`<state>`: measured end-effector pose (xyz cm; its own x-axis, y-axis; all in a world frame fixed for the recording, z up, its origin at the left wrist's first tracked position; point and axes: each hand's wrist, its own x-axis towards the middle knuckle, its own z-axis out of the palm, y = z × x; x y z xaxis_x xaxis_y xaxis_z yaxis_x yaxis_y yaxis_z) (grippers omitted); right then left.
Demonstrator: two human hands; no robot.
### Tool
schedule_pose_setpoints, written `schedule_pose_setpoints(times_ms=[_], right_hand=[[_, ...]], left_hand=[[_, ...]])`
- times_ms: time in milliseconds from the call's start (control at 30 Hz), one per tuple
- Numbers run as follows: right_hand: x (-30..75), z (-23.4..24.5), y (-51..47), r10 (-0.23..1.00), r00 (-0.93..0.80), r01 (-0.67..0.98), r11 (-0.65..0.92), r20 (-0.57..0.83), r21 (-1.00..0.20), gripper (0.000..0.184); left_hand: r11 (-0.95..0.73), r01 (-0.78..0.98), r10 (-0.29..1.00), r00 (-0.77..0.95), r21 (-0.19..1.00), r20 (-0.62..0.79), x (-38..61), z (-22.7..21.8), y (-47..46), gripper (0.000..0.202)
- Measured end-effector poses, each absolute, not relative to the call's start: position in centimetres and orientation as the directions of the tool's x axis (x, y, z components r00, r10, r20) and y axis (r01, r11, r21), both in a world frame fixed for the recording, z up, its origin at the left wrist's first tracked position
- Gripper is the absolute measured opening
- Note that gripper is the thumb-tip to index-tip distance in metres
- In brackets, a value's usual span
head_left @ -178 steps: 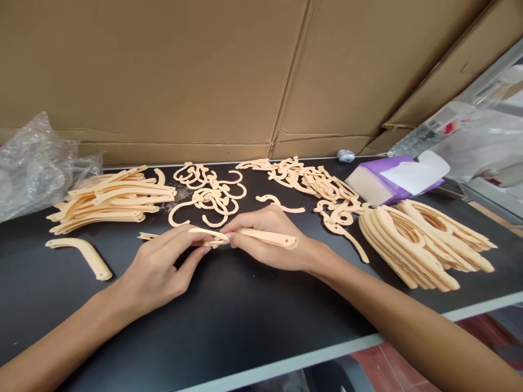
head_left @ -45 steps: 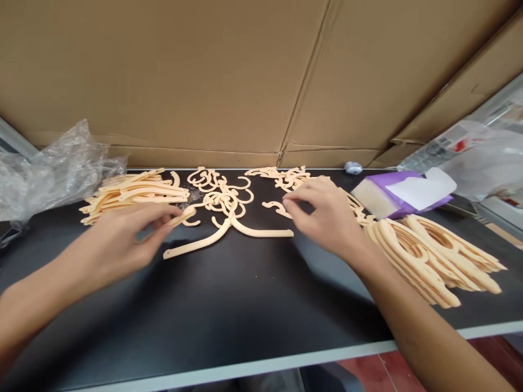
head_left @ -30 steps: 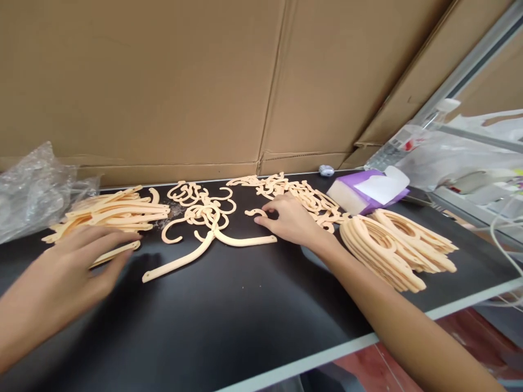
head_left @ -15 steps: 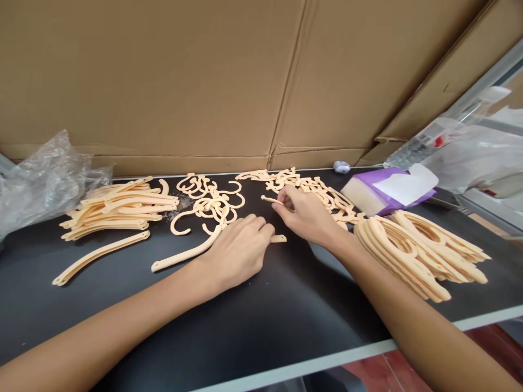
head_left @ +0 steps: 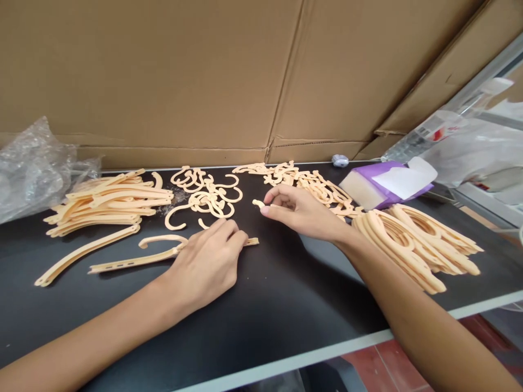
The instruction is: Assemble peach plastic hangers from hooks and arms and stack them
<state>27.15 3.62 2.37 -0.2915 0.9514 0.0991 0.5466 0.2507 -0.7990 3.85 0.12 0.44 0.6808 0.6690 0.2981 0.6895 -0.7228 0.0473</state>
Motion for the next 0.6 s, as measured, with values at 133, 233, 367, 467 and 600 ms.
schedule_pose_setpoints(times_ms=[133,233,367,467,600], right_hand=[[27.1,2.4,3.4,0.896,-0.441,0.583,0.249,-0.044,-0.773,0.026],[27.0,2.6,3.1,0.85,-0.514,0.595,0.258,-0.113,-0.761,0.024],[26.8,2.8,2.4,0.828,-0.546,0.623,0.296,-0.132,-0.724,0.024],[26.8,3.1,2.0,0.819,-0.558,0.655,0.334,-0.135,-0.678,0.021],[26.6,3.5,1.8,0.819,-0.571,0.678,0.432,-0.056,-0.594,0.024]], left_hand=[[-0.715,0.699,0.651,0.67,-0.006,0.357,3.5,0.2,0.3,0.019],[-0.719,0.694,0.627,0.674,-0.044,0.39,3.7,-0.1,0.3,0.02],[-0.727,0.684,0.604,0.678,-0.058,0.42,3.8,-0.3,0.4,0.022],[-0.729,0.681,0.593,0.681,-0.074,0.43,3.7,-0.5,0.4,0.022],[-0.736,0.672,0.571,0.683,-0.085,0.456,3.7,-0.6,0.5,0.023]])
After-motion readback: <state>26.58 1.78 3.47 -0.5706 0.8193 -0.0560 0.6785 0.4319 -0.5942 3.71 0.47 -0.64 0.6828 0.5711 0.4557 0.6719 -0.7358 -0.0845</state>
